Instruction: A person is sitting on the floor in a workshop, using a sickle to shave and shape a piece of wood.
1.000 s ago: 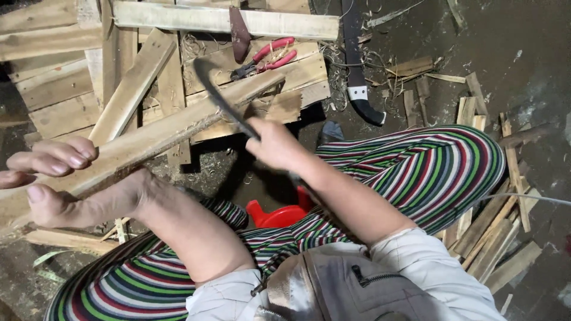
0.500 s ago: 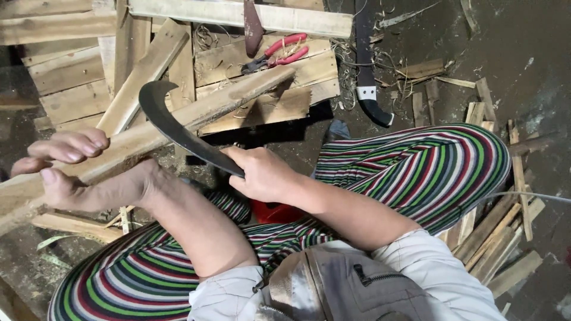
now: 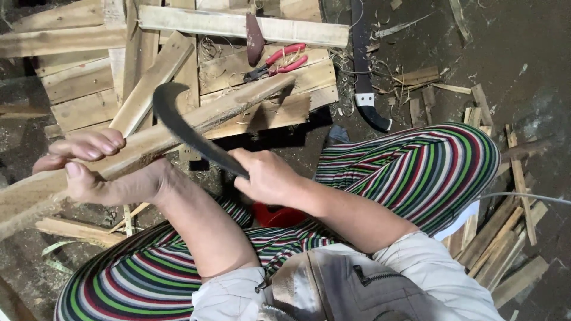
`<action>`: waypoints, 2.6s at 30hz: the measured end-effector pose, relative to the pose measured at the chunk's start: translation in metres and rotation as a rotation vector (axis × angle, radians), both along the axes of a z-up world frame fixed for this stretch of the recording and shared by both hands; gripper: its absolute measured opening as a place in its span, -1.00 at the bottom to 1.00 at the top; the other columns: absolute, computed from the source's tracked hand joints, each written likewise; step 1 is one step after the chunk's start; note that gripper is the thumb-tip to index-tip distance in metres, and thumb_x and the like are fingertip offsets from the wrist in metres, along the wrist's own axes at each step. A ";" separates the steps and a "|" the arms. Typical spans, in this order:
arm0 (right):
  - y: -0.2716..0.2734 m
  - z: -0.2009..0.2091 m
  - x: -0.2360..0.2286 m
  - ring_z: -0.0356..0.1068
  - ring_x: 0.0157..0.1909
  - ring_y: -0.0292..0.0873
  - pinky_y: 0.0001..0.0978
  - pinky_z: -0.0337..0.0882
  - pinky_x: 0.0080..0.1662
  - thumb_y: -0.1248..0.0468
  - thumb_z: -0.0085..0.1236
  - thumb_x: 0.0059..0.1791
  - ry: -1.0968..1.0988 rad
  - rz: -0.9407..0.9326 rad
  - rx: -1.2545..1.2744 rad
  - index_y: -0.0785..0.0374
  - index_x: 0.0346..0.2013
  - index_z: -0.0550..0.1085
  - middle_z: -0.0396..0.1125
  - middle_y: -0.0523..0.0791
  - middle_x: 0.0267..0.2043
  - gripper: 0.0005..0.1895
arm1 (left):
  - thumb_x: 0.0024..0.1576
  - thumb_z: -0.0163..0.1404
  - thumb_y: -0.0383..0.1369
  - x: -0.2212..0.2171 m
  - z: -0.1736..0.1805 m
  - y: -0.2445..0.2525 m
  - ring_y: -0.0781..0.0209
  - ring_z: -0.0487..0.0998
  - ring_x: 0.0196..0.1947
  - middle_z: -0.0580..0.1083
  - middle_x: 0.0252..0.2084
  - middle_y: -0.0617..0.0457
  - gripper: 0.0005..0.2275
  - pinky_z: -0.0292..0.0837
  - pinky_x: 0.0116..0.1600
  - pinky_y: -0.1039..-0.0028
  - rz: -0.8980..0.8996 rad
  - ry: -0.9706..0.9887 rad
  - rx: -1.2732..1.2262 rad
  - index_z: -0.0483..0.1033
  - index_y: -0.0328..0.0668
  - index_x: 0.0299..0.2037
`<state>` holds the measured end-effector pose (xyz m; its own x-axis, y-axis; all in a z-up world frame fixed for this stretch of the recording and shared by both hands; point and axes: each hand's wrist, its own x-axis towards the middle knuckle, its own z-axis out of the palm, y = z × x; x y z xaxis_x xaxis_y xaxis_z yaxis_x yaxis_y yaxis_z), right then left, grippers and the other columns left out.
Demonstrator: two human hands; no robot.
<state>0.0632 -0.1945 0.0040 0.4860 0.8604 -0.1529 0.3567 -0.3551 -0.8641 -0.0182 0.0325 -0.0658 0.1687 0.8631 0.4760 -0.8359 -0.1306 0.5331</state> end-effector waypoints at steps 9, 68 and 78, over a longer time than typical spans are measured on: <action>-0.002 -0.004 0.006 0.48 -0.51 0.08 -0.16 0.42 -0.45 0.38 0.06 -0.16 0.045 -0.046 -0.052 0.31 0.00 0.38 0.49 0.02 -0.44 -0.59 | 0.35 -0.21 -0.30 -0.002 0.001 -0.002 0.31 0.18 -0.39 0.19 -0.27 0.16 -0.72 0.11 -0.25 0.51 0.019 0.040 -0.012 0.48 0.04 0.19; -0.017 -0.036 0.043 0.45 -0.15 -0.33 -0.54 0.45 -0.11 0.23 0.21 -0.01 0.327 -0.145 0.131 0.15 0.30 0.31 0.44 -0.16 0.09 -0.42 | 0.18 -0.26 -0.19 0.018 0.045 -0.018 0.29 0.18 -0.42 0.13 -0.25 0.12 -0.69 0.13 -0.32 0.47 -0.129 0.111 0.265 0.28 -0.03 0.09; -0.038 -0.043 0.066 0.39 -0.56 -0.30 -0.47 0.40 -0.50 0.13 0.17 0.05 -0.068 -0.193 -0.201 -0.28 0.43 0.06 0.53 -0.13 -0.34 -0.28 | 0.19 -0.18 -0.29 0.035 0.065 -0.040 0.25 0.19 -0.39 0.12 -0.23 0.08 -0.69 0.15 -0.31 0.48 -0.129 0.135 0.361 0.24 -0.04 0.13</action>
<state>0.1289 -0.2329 -0.0393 0.6532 0.7065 -0.2724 0.3206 -0.5839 -0.7458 0.0164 -0.0079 -0.0005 0.3461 0.6120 0.7111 -0.7835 -0.2283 0.5779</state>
